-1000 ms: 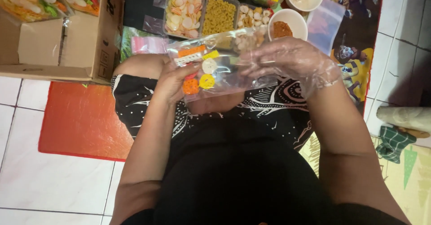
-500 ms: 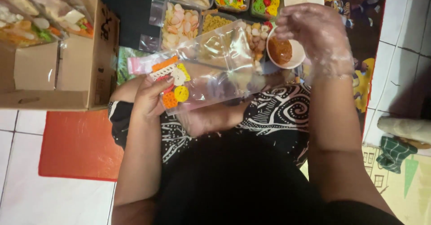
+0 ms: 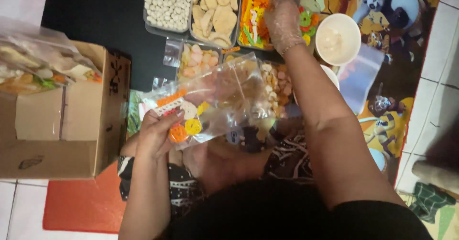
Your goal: Packing various snack components and condiment packets into individual plastic bags.
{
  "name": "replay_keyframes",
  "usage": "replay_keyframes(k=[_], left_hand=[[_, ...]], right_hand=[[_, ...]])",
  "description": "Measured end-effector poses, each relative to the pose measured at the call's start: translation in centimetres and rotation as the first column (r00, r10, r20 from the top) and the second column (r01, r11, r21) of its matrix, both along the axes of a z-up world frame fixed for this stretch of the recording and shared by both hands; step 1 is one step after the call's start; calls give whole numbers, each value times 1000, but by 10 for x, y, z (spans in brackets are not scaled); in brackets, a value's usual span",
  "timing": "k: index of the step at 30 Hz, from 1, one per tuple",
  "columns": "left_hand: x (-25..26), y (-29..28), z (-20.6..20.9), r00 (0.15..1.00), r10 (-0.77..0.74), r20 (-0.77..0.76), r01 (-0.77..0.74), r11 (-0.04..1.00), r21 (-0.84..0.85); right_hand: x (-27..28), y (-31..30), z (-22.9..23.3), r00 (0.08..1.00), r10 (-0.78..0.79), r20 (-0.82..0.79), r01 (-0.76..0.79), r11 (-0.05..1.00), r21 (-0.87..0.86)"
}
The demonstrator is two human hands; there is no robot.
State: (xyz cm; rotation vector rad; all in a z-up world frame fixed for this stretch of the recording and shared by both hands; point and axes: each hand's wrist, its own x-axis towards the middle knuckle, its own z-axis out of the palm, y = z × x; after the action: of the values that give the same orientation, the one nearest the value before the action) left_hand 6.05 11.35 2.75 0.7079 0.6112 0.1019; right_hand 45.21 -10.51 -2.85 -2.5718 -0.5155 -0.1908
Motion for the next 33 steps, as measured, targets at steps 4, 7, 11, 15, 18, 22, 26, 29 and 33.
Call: replay_keyframes(k=[4,7,11,15,18,22,26,29,33], left_hand=[[1,4,-26,1000,-15,-14,14,999,-50],[6,5,-29,996,-89,31,92,989,-115],[10,3,-25,995,-86,45,91,987,-134],[14,-2,-17,997,-62,54,70,985,-159],[21,-8,-4,997,-69,35,73,989,-125],[28,-14,7,994,-73,77,82,989,-121],[29,-16,9,990,-52,128,70,987,-146],[26,-18,10,992,-30,126,49,987,-150],[30,-20,16,990,-45,135,57,995,-83]], right_hand=[[21,20,11,943,188,273,-116,959,-259],[33,25,7,967,250,54,-223,927,-302],[54,16,-11,949,309,65,-222,800,-557],[74,-8,-26,899,435,56,-335,763,-553],[69,-14,-17,928,369,58,-299,827,-476],[70,-24,-16,938,290,-193,-315,942,-114],[58,-29,7,869,238,-434,-153,963,222],[64,-37,-12,848,216,-483,-130,970,205],[67,-38,-31,882,120,-455,-6,970,244]])
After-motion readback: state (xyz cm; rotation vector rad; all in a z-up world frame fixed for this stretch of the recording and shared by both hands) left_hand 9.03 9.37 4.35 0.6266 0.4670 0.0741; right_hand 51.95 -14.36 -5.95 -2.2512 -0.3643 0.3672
